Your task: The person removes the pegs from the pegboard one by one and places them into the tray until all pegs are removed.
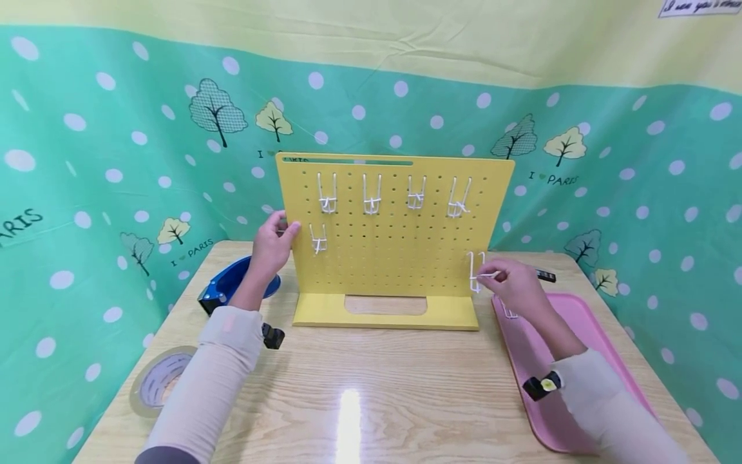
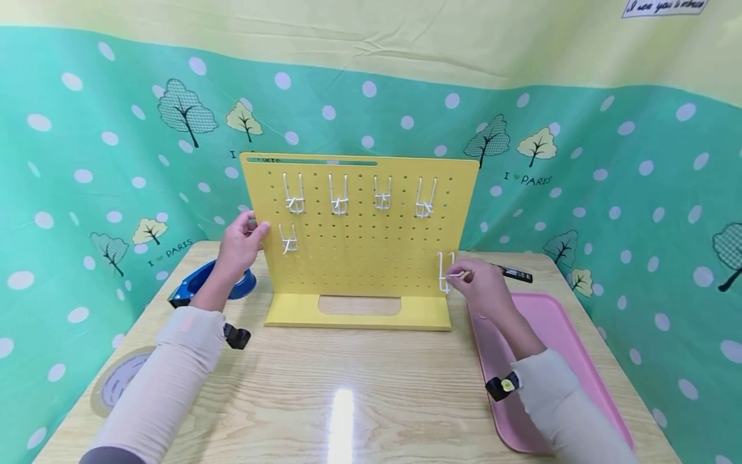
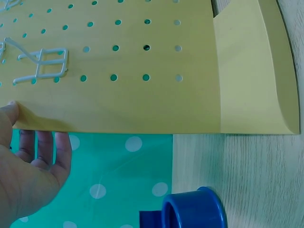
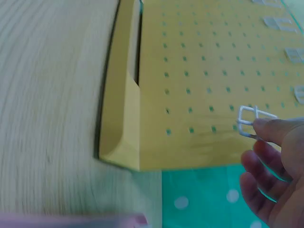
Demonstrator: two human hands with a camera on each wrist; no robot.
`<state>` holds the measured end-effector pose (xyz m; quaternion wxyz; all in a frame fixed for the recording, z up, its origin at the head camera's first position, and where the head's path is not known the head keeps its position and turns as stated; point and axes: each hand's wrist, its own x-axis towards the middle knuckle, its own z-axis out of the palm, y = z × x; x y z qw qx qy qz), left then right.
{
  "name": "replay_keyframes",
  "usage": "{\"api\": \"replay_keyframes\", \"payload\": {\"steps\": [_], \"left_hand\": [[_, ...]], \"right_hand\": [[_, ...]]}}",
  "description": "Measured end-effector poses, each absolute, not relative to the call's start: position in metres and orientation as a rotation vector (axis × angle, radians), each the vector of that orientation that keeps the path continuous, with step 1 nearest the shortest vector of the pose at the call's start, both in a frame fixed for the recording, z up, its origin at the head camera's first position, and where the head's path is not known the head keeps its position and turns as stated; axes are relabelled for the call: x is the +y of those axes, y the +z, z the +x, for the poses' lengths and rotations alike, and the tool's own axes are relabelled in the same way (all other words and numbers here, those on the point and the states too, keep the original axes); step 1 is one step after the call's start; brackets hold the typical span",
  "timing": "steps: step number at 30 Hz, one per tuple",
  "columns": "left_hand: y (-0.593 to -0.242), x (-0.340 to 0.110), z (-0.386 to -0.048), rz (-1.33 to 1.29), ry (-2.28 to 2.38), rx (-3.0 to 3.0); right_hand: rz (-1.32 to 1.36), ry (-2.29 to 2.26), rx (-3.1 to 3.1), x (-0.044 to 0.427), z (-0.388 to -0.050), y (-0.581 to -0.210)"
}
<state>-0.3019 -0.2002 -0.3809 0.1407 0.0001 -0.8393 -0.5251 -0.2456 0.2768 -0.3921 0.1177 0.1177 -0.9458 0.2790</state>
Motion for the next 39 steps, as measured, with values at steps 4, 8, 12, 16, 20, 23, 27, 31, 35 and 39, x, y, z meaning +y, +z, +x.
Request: {"api": "replay_keyframes", "payload": {"steps": [4, 8, 12, 16, 20, 23, 27, 31, 35, 39], "left_hand": [[-0.38, -0.199, -0.302, -0.002, -1.526, -2.428], [-0.379, -0.199, -0.302, 0.017, -1.514, -2.44], [-0.379, -0.2, -0.302, 0.018, -1.504, -2.445], [-0.38, -0.2, -0.302, 0.008, -1.495, -2.437], [-0.38, -0.2, -0.302, 0.01, -1.506, -2.435], [-0.379, -0.2, -0.303, 0.019, -1.518, -2.44], [-0.38, -0.2, -0.303, 0.018, -1.524, -2.434], [-0.38, -0.201, -0.303, 0.008, -1.514, -2.422], [-0.38, -0.2, -0.304, 0.013, -1.515, -2.429], [-0.381, -0.2, -0.303, 0.023, -1.522, -2.438]], "right_hand": [[0.315, 0.8, -2.836, 0.299, -0.243, -0.388], [0.294, 0.765, -2.911, 0.32, -0.243, -0.384], [0.287, 0.706, -2.935, 0.339, -0.243, -0.38], [0.318, 0.681, -2.933, 0.358, -0.246, -0.378], [0.357, 0.656, -2.971, 0.378, -0.25, -0.384], [0.372, 0.633, -3.0, 0.389, -0.251, -0.389], [0.387, 0.627, -3.05, 0.398, -0.251, -0.396], [0.371, 0.634, -3.119, 0.406, -0.253, -0.41], [0.325, 0.621, -3.161, 0.411, -0.254, -0.426], [0.321, 0.627, -3.168, 0.413, -0.254, -0.436]]}}
